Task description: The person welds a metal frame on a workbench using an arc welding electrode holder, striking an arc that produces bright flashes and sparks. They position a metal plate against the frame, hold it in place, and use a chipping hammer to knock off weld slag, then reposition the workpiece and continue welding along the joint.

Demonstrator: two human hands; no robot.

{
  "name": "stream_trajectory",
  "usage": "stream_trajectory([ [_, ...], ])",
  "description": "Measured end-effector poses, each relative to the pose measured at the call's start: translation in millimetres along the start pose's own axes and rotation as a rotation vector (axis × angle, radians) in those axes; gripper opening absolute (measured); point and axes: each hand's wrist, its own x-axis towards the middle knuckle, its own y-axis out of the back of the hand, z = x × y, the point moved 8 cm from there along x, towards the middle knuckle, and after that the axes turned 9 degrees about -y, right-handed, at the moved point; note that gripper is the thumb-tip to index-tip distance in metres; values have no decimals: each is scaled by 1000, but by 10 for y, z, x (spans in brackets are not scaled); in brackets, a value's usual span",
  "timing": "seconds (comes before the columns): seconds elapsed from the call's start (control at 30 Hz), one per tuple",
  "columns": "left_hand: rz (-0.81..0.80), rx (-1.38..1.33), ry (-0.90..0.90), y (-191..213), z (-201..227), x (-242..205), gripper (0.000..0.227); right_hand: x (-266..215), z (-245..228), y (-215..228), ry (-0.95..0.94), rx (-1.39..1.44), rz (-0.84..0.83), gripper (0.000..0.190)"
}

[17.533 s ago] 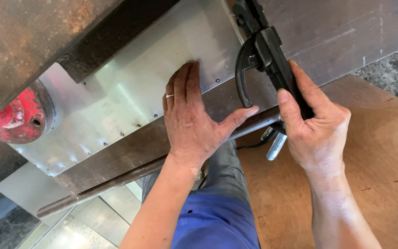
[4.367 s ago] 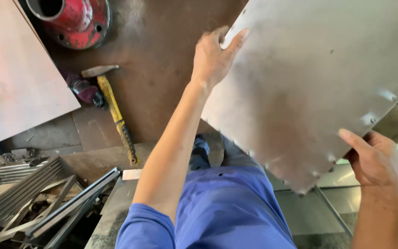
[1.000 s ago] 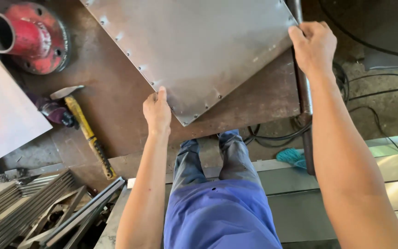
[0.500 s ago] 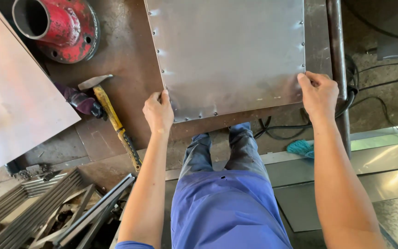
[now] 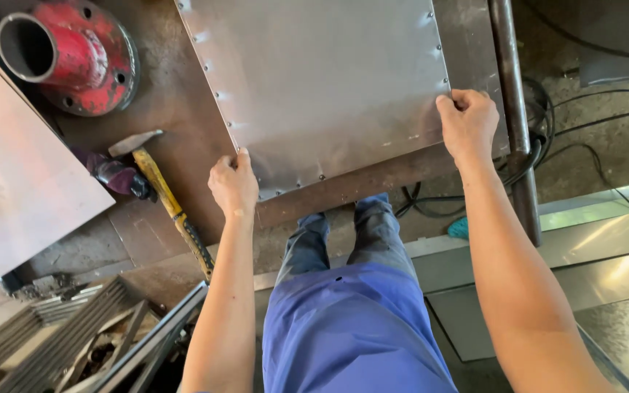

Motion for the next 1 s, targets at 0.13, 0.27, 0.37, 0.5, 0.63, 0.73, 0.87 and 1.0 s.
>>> stream_trajectory([
  [0.13, 19, 35, 43, -10, -65, -53, 44, -87, -145, 33, -198, 8, -43, 29],
  [0.27, 32, 51, 13, 65, 14, -60, 44, 4, 116, 75, -329, 82, -86, 31],
  [0.37, -33, 44, 49, 220, 77, -88, 41, 143, 279, 348, -100, -41, -27, 33],
  [0.5, 68, 52, -61, 506, -49, -204, 35, 342, 974, 1137, 13, -190, 291, 32],
  [0.63, 157, 83, -21, 512, -246, -259, 36, 521, 1604, 1366, -42, -211, 283, 27],
  [0.73, 83, -158, 112, 286, -202, -224, 39, 174, 289, 765, -258, -100, -115, 35],
  [0.87, 32, -298, 155, 104, -32, -182, 44, 248, 177, 194, -160, 128, -319, 43],
  [1.0, -59, -384, 327, -7, -172, -71, 55, 353, 267, 97, -389, 109, -376, 54],
])
